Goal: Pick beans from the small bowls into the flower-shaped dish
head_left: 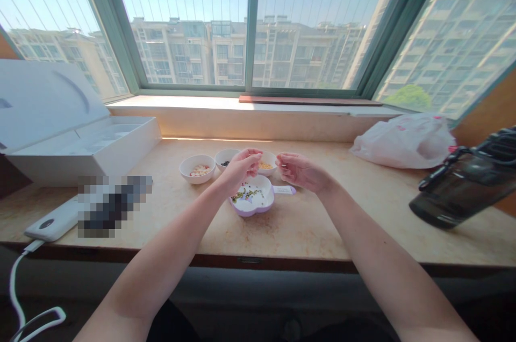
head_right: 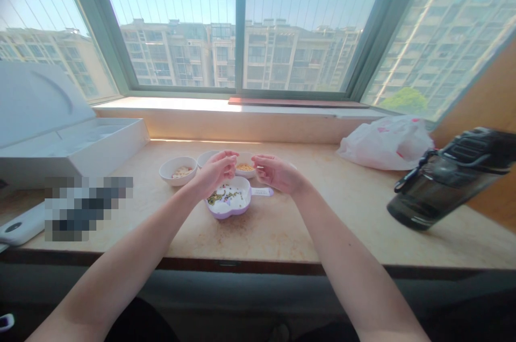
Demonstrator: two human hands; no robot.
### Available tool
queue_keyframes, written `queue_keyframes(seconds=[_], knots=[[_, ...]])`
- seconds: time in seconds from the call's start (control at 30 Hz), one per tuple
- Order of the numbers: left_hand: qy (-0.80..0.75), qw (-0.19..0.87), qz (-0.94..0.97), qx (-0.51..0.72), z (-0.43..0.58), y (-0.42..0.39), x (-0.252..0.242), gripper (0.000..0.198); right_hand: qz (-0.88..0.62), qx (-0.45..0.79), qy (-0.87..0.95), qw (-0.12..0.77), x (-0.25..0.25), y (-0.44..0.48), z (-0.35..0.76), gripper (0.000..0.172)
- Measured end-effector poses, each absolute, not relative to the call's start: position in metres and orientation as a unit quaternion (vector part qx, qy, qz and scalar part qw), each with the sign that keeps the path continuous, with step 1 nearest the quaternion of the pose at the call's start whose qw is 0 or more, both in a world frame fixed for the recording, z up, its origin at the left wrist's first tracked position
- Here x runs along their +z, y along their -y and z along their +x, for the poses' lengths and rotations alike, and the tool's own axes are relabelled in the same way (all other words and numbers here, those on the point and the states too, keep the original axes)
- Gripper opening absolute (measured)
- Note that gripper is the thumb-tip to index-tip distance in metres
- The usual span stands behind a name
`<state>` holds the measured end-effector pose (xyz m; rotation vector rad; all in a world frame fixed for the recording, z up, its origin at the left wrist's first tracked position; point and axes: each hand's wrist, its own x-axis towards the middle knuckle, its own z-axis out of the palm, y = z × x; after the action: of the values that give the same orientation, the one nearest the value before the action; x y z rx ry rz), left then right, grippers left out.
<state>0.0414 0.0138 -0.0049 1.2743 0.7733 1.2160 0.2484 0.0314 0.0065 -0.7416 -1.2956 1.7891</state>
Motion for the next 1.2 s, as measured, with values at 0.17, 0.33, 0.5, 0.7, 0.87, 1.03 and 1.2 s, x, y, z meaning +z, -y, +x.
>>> queue_keyframes(seconds=[0.17, 0.33, 0.5, 0.7, 0.87, 1.03, 1.2], knots=[[-0.471, 0.293, 0.736, 0.388, 0.031, -0.024, -0.019, 0.011, -0.33, 0.632, 0.591, 0.378, -0.007, -0.036, 0.243, 0.028], [-0.425, 0.139, 0.872, 0.2, 0.025, -0.023, -0.021, 0.02, -0.449, 0.339, 0.691, 0.454, -0.021, -0.049, 0.237, 0.023], [-0.373, 0.138, 0.912, 0.095, 0.029, -0.018, -0.017, 0.032, -0.49, 0.098, 0.741, 0.449, -0.022, -0.057, 0.227, 0.016], [-0.389, 0.099, 0.915, 0.043, 0.033, -0.016, -0.019, 0.041, -0.495, 0.031, 0.761, 0.419, -0.022, -0.066, 0.223, 0.023], [-0.395, 0.09, 0.914, 0.034, 0.035, -0.015, -0.018, 0.037, -0.491, 0.054, 0.752, 0.435, -0.025, -0.062, 0.235, 0.02], [-0.404, 0.119, 0.904, 0.07, 0.037, -0.018, -0.024, 0.025, -0.478, 0.083, 0.751, 0.447, -0.027, -0.057, 0.242, 0.019], [-0.397, 0.123, 0.901, 0.122, 0.036, -0.023, -0.035, 0.006, -0.471, 0.108, 0.751, 0.45, -0.026, -0.054, 0.24, 0.018]])
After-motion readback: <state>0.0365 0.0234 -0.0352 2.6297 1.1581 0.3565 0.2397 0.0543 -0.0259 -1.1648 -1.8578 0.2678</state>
